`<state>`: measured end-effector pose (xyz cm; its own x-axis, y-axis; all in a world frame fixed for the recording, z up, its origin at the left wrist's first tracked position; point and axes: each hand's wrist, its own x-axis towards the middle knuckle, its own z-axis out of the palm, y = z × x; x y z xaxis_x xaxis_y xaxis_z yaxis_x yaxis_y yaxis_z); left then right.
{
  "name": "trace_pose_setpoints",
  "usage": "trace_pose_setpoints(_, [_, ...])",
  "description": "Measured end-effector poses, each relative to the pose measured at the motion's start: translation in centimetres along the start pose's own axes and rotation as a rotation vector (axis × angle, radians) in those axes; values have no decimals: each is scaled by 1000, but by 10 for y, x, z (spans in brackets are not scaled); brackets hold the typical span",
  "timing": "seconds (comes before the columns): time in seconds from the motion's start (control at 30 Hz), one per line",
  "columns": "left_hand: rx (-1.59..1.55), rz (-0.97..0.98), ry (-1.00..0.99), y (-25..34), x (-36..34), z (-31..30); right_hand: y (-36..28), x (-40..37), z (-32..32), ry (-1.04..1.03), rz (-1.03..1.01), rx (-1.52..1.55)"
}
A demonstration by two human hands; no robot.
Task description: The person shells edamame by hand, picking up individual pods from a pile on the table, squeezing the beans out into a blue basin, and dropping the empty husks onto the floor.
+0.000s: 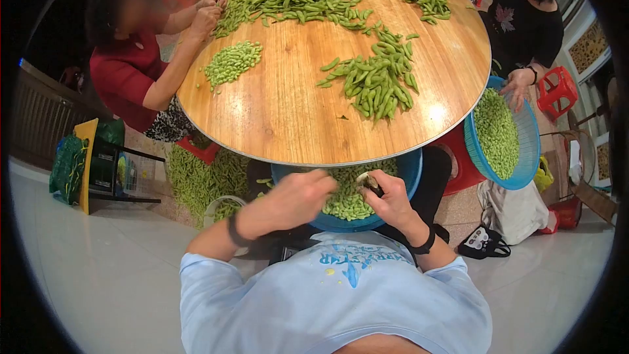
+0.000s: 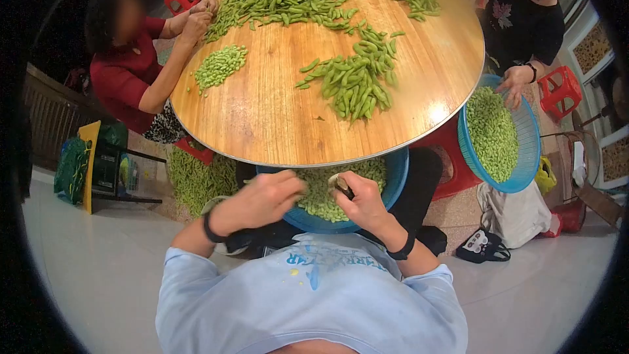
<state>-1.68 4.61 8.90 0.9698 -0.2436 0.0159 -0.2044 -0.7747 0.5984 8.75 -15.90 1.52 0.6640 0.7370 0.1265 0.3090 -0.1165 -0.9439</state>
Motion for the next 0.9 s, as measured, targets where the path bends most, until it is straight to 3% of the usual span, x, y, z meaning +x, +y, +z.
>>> trace_pose_setpoints(0.1, [434,-200,-370,-7,-24,-46,10,-3,-1,-118,96,50])
trace_pose_setpoints(0.17, [458,-157,-296,-15,-16,-56,12,-2,6,-29,-129,-10])
trace_pose_setpoints(0.2, [411,-112,-211,-25,0,-55,16,-3,6,-95,-3,23])
trace_pose_setpoints(0.23, [365,-66,-121,-39,24,-51,16,-2,9,-93,-7,23])
trace_pose_setpoints(0.3, [166,-20,220,-59,77,-38,13,0,14,-88,162,389])
trace_pose_setpoints(0.37, [170,-49,459,-81,122,-21,14,-1,10,-96,237,511])
trace_pose_setpoints(0.5, [193,-168,498,-108,163,-5,12,-1,2,-63,364,935])
trace_pose_setpoints(0.6, [139,-138,549,-114,159,-7,15,-5,6,3,407,1031])
trace_pose_setpoints(0.67, [-277,-391,417,-117,145,-14,15,-5,8,35,394,1063])
trace_pose_setpoints(0.7, [-272,-391,410,-114,137,-18,14,-2,8,53,320,1018])
trace_pose_setpoints(0.77, [-678,-508,358,-101,120,-22,10,6,6,76,241,974])
trace_pose_setpoints(0.9, [-995,-472,416,-81,97,1,6,28,5,110,212,1009])
